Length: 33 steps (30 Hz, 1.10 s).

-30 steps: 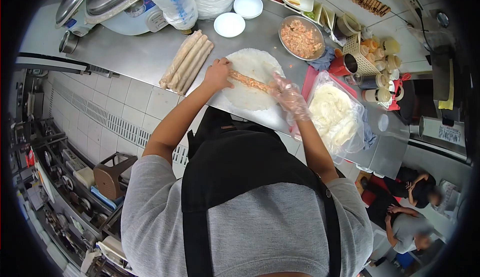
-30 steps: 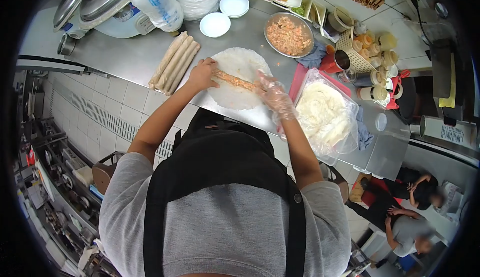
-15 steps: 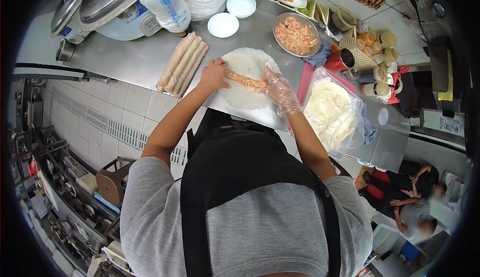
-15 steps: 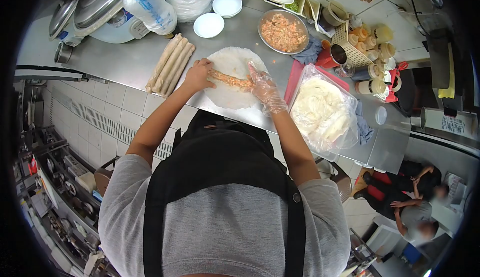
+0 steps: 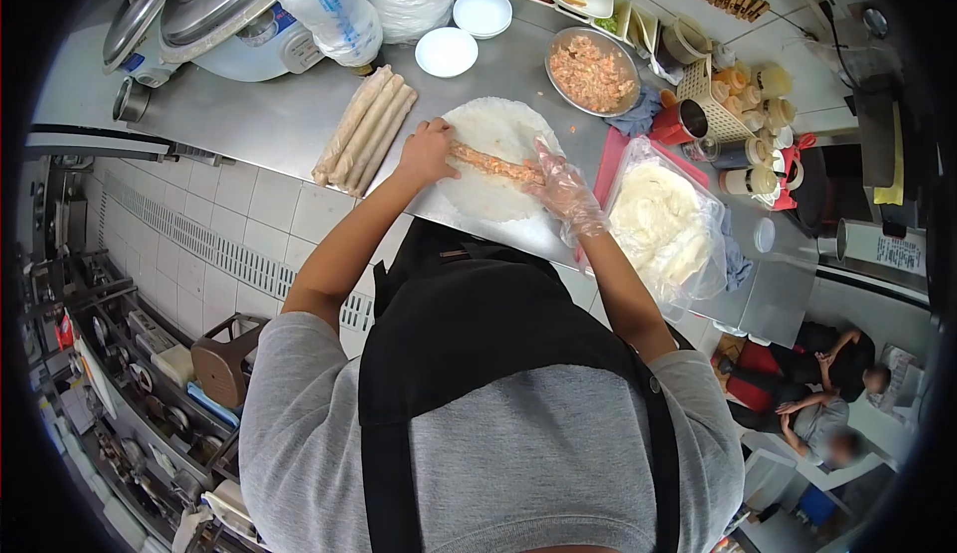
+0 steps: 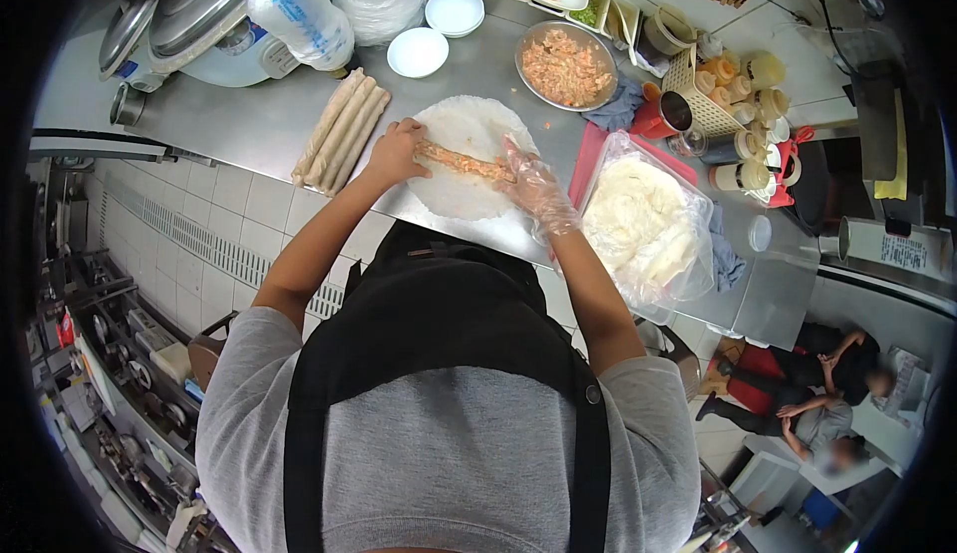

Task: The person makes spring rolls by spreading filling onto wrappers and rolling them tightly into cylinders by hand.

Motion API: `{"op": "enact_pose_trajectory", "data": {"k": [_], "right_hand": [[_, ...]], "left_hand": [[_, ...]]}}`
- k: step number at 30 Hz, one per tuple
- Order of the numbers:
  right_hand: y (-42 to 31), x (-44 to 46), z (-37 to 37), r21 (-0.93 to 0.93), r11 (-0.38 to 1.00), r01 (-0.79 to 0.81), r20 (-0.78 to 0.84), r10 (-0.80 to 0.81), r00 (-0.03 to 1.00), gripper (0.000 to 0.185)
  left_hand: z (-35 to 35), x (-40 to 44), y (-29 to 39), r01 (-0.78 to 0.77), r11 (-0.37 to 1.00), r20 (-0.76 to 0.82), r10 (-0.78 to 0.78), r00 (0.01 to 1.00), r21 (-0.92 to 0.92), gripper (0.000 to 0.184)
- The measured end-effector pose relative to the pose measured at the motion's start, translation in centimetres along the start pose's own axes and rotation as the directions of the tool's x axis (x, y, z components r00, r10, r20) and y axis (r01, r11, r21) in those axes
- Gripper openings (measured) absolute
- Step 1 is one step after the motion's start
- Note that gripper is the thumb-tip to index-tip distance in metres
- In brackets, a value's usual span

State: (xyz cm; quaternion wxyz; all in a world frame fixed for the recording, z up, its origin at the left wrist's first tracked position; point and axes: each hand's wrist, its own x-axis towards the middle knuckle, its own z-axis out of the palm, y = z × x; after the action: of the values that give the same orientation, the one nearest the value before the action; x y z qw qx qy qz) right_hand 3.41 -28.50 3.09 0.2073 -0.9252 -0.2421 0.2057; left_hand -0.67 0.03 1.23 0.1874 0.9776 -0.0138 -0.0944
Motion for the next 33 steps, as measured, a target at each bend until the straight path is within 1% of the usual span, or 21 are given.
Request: {"op": "enact_pose_trajectory", "data": {"k": [1, 3, 4, 6, 7, 9, 10, 12, 13, 15, 16, 18, 19, 21, 22, 23, 24, 25, 27, 29, 33], "right_hand": [[0.3, 0.0, 0.1, 0.001, 1.000, -0.001, 0.000, 0.001, 1.000, 0.086], [0.5, -0.1, -0.1, 0.128, 0.987, -0.097, 0.045, 0.092, 0.995, 0.082], [0.4, -0.4, -0.2, 0.129, 0.987, -0.097, 0.046, 0.092, 0.995, 0.082], [-0.2, -1.1, -0.3, 0.177, 0.984, 0.033, -0.101, -0.016, 0.995, 0.078], [-0.3, -1.0, 0.1, 0.177, 0.984, 0.030, -0.101, -0.012, 0.995, 0.078], [-0.5, -0.5, 1.1, 0.257, 0.966, -0.021, -0.121, 0.053, 0.991, 0.079], [-0.4, -0.2, 1.2, 0.258, 0.966, -0.019, -0.120, 0.052, 0.991, 0.079], [-0.1, 0.2, 1.7, 0.089, 0.995, -0.048, -0.038, 0.051, 0.998, 0.073], [0.4, 0.2, 2.2, 0.089, 0.995, -0.047, -0.039, 0.051, 0.998, 0.073], [0.8, 0.1, 2.5, 0.234, 0.969, 0.079, -0.140, -0.046, 0.989, 0.078], [0.7, 0.1, 2.6, 0.233, 0.970, 0.076, -0.139, -0.044, 0.989, 0.078], [0.1, 0.0, 3.2, 0.266, 0.943, 0.201, -0.343, -0.102, 0.934, 0.078], [-0.2, 0.2, 3.4, 0.264, 0.944, 0.198, -0.344, -0.100, 0.934, 0.078], [-0.9, 1.0, 3.3, 0.024, 0.991, 0.130, -0.222, -0.121, 0.967, 0.083], [-1.1, 1.2, 3.0, 0.024, 0.991, 0.131, -0.222, -0.123, 0.967, 0.083], [-1.3, 1.4, 2.5, 0.018, 0.999, 0.037, -0.106, -0.035, 0.994, 0.083], [-1.4, 1.4, 2.2, 0.000, 0.998, -0.057, 0.012, 0.057, 0.998, 0.082], [-0.6, 1.3, 2.4, -0.002, 0.998, -0.057, 0.012, 0.057, 0.998, 0.082], [1.2, 0.7, 2.4, 0.069, 0.996, 0.061, -0.026, -0.060, 0.998, 0.079], [2.1, -0.2, 2.0, 0.091, 0.994, 0.057, -0.028, -0.055, 0.998, 0.077], [3.0, -1.0, 1.1, 0.157, 0.986, 0.054, -0.019, -0.052, 0.998, 0.073]], "left_hand": [[0.0, 0.0, 0.0, 0.002, 1.000, -0.003, -0.002, 1.000, 0.003, 0.078], [0.0, 0.0, 0.2, 0.003, 1.000, -0.008, -0.003, 1.000, 0.005, 0.078], [-0.1, 0.0, 0.2, 0.007, 1.000, -0.006, -0.007, 1.000, 0.005, 0.078], [0.0, 0.0, 0.2, 0.008, 1.000, -0.003, -0.008, 1.000, 0.005, 0.077], [0.1, 0.1, 0.1, 0.005, 1.000, -0.008, -0.005, 1.000, -0.003, 0.077], [0.2, 0.1, 0.1, 0.003, 1.000, -0.012, -0.003, 1.000, -0.011, 0.077], [0.1, 0.1, 0.1, 0.000, 1.000, -0.014, 0.000, 1.000, -0.006, 0.077], [0.1, -0.1, 0.0, -0.001, 1.000, -0.014, 0.001, 1.000, 0.001, 0.077], [0.1, -0.1, 0.0, 0.000, 1.000, -0.017, 0.000, 1.000, -0.003, 0.077], [0.1, 0.0, 0.0, 0.001, 1.000, -0.020, -0.002, 1.000, -0.010, 0.077], [0.0, 0.0, 0.0, 0.008, 1.000, -0.016, -0.008, 1.000, -0.007, 0.077], [0.0, 0.0, 0.3, 0.009, 1.000, -0.008, -0.009, 1.000, -0.008, 0.077], [-0.1, 0.0, 0.3, 0.021, 1.000, 0.001, -0.021, 1.000, -0.005, 0.077], [0.0, 0.1, 0.3, 0.034, 0.999, 0.009, -0.034, 0.999, 0.000, 0.077], [0.1, 0.1, 0.2, 0.026, 1.000, 0.004, -0.026, 1.000, 0.001, 0.076], [0.2, 0.0, 0.0, 0.018, 1.000, 0.000, -0.018, 1.000, 0.002, 0.075], [0.3, 0.0, -0.1, 0.020, 1.000, -0.001, -0.020, 1.000, 0.001, 0.075], [0.4, 0.0, -0.2, 0.015, 1.000, -0.010, -0.015, 1.000, 0.000, 0.075], [0.3, 0.0, -0.1, 0.008, 1.000, -0.019, -0.008, 1.000, -0.005, 0.075], [-0.1, -0.2, 0.1, 0.015, 1.000, -0.007, -0.015, 1.000, -0.013, 0.080], [-0.2, -0.2, 0.1, 0.023, 1.000, -0.005, -0.023, 1.000, -0.017, 0.082]]}}
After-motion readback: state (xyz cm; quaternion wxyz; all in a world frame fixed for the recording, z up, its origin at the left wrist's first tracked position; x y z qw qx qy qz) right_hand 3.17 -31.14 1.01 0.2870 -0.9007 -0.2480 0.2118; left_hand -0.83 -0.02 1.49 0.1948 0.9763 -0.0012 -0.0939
